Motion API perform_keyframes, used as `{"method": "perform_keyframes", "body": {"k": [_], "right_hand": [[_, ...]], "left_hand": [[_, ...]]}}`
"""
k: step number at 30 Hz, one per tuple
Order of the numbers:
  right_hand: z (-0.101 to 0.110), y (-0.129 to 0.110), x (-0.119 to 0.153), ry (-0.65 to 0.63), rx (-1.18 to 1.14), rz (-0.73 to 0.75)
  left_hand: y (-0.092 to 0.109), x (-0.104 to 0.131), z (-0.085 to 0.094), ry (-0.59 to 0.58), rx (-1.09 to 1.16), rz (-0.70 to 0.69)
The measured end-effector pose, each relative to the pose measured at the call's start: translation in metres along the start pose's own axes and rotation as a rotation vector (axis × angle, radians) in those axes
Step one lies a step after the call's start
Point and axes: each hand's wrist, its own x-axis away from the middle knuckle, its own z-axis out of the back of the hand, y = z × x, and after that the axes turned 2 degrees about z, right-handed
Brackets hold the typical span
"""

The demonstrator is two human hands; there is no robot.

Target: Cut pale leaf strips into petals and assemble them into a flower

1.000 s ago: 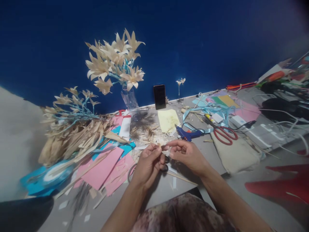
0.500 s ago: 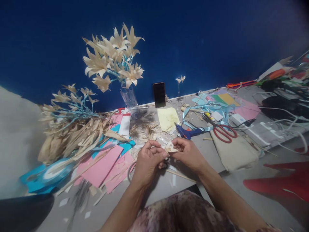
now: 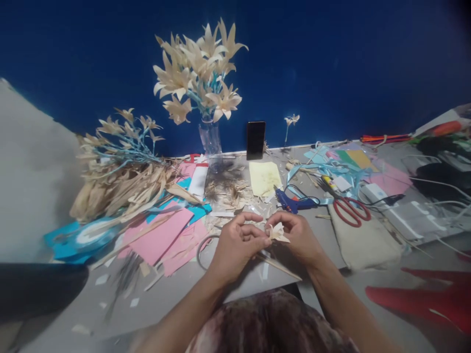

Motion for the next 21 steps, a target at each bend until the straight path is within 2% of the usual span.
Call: {"method": "perform_keyframes", "body": {"k": [9,21], "right_hand": [[-0.0013,-0.0033,0.0012,-0.031,-0.002,0.029],[-0.0020,-0.0028,0.0032,-0.079,-0.120,0.000]], "left_hand": [[-0.0025,0.0017,0.0012,0.049,-0.006,-0.049],[0.0015,0.0031,-0.0020,0.137,-0.177,-0.120]]}}
